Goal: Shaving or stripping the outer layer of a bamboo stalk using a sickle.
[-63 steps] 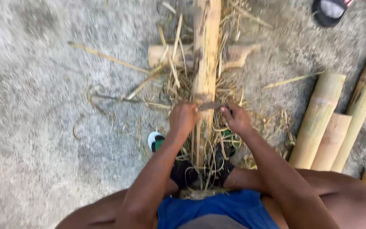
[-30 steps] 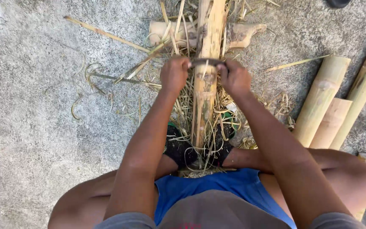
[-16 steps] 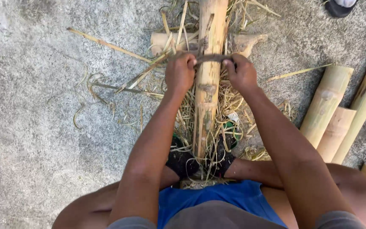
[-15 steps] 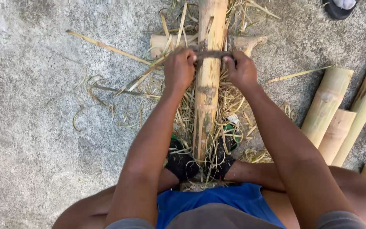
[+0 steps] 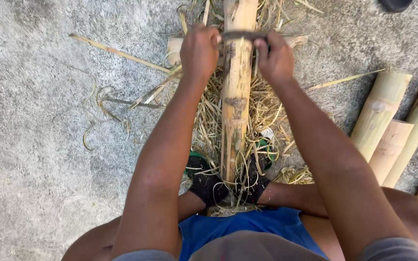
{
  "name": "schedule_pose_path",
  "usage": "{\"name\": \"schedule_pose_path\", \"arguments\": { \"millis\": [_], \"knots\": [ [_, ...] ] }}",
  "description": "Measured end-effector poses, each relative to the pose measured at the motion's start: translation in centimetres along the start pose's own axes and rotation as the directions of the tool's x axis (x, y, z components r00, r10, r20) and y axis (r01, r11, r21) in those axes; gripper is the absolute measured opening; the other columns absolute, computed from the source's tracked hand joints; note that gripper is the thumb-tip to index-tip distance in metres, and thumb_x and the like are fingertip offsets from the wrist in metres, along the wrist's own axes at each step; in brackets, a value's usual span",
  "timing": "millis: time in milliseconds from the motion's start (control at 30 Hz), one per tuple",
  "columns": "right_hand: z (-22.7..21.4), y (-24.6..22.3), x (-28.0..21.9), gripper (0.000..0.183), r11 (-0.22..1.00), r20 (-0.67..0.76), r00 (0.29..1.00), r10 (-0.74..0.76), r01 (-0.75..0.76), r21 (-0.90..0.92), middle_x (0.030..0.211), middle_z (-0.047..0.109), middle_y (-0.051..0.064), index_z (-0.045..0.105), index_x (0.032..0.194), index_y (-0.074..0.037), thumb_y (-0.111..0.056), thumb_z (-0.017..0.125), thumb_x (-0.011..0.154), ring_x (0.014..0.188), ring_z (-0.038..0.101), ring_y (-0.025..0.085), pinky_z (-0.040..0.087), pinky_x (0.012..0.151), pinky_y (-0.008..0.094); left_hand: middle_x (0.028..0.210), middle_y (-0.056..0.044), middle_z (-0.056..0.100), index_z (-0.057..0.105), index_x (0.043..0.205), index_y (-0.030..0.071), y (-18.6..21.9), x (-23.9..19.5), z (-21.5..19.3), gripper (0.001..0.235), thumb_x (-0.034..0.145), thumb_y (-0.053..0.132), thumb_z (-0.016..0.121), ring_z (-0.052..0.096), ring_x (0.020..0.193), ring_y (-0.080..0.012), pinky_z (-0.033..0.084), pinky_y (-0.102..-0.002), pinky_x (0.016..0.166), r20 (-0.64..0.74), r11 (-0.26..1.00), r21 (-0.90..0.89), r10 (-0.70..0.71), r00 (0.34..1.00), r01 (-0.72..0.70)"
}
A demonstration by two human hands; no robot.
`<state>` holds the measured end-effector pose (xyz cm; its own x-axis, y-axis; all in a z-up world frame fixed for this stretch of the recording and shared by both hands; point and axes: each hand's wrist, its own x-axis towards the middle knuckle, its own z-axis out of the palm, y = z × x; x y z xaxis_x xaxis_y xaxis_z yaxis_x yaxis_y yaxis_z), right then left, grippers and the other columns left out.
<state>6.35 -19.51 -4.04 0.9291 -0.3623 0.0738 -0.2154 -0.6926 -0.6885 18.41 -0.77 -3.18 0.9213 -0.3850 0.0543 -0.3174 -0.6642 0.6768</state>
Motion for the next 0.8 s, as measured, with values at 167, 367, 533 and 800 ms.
{"name": "schedule_pose_path", "arguments": {
  "millis": [167,367,533,800],
  "knots": [
    [-0.1,-1.5,-7.5,0.032,0.966,0.195,0.947,0.256,-0.254,-0.036,0.081,0.061,0.008,0.063,0.1,-0.006,-0.033,0.05,0.111,0.059,0.054,0.017,0.048,0.047,0.034,0.084,-0.01,0.069,0.074,0.082,0.006,-0.4,-8.5,-0.8,0.016,0.094,0.002,0.065,0.063,0.07,-0.022,0.052,-0.035,0.053,0.091,0.997,0.082,0.006,0.996,-0.013],
    [-2.0,-2.5,-12.6,0.031,0.963,0.322,0.909,0.266,-0.267,-0.043,0.083,0.065,0.008,0.065,0.105,-0.009,-0.036,0.05,0.107,0.058,0.059,0.017,0.051,0.046,0.033,0.095,-0.016,0.07,0.076,0.084,0.011,0.4,-16.1,-1.5,0.004,0.085,0.009,0.073,0.067,0.087,-0.0334,0.056,-0.046,0.071,0.088,0.993,0.119,-0.027,0.996,0.016],
    [-2.2,-2.0,-7.3,0.033,0.971,0.286,0.935,0.211,-0.165,-0.175,0.083,0.066,0.008,0.069,0.105,-0.007,-0.036,0.052,0.108,0.056,0.06,0.017,0.049,0.045,0.033,0.091,-0.011,0.071,0.074,0.089,0.007,1.9,-9.9,-2.0,0.004,0.089,0.005,0.071,0.068,0.085,-0.0295,0.055,-0.046,0.073,0.109,0.993,-0.002,-0.118,0.987,0.119],
    [-1.7,0.7,9.8,0.033,0.978,0.095,0.987,0.127,-0.108,-0.18,0.084,0.066,0.011,0.067,0.102,-0.009,-0.037,0.055,0.115,0.061,0.056,0.021,0.049,0.051,0.039,0.089,-0.01,0.072,0.071,0.082,0.01,0.5,8.4,0.8,0.011,0.091,0.01,0.065,0.071,0.074,-0.0263,0.054,-0.047,0.063,-0.091,0.998,-0.063,0.007,0.996,-0.012]
  ]
}}
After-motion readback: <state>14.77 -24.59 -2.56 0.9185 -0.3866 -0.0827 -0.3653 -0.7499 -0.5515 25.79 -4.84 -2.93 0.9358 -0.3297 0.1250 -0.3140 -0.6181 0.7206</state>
